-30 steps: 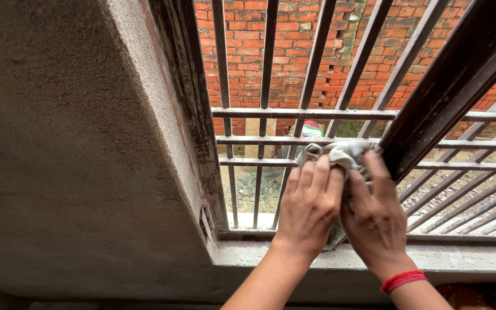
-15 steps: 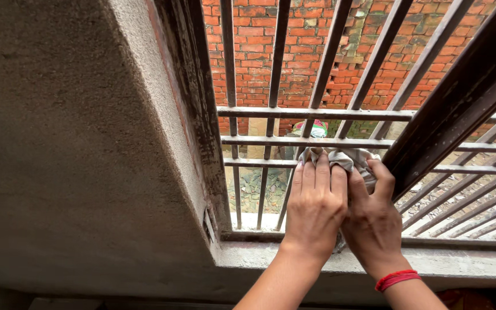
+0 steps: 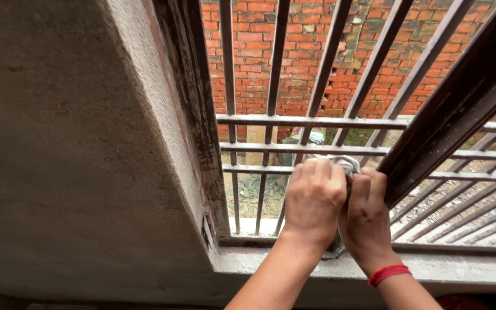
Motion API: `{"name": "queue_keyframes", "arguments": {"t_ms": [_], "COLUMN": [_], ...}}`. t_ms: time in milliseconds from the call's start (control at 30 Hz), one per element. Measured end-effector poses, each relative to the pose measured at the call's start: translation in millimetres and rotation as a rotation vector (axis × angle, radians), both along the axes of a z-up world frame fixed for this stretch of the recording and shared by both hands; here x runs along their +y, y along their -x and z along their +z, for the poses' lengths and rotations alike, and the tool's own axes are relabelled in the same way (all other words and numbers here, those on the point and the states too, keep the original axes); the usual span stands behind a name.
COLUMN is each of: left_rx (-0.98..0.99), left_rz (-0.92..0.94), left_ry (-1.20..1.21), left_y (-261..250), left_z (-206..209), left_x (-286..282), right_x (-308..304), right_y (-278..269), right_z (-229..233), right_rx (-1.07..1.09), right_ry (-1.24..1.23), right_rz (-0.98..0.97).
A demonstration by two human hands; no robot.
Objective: The person wipes the vertical and horizontal metal grills of a window with a white cloth, moving the cloth up and down and side to side along the bars.
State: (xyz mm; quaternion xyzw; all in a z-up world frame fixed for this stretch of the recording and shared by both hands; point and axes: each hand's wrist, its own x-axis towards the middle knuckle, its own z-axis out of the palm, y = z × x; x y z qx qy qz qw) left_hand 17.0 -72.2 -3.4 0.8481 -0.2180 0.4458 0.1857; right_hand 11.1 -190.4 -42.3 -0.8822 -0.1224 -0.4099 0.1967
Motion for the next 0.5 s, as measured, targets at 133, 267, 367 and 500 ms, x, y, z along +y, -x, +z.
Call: {"name": "queue_keyframes", "arguments": {"t_ms": [133, 267, 367, 500], "left_rx": [-0.035, 0.041, -0.025, 0.010], "left_rz": [0.001, -0.014, 0.035, 0.075], "left_ry": [-0.021, -0.051, -0.027, -0.072], "left_y": [2, 12, 23, 30], "left_z": [3, 8, 11, 12], "left_x": [0, 6, 20, 49], "right_x": [0, 1, 8, 26], "right_y": [4, 13, 17, 22], "right_z": [5, 16, 23, 30], "right_rx": [0.041, 0.080, -0.050, -0.140], "right_ry": [-0.005, 0.058, 0.193, 0.226], "right_rz": [-0.009, -0.073, -0.044, 0.017]}}
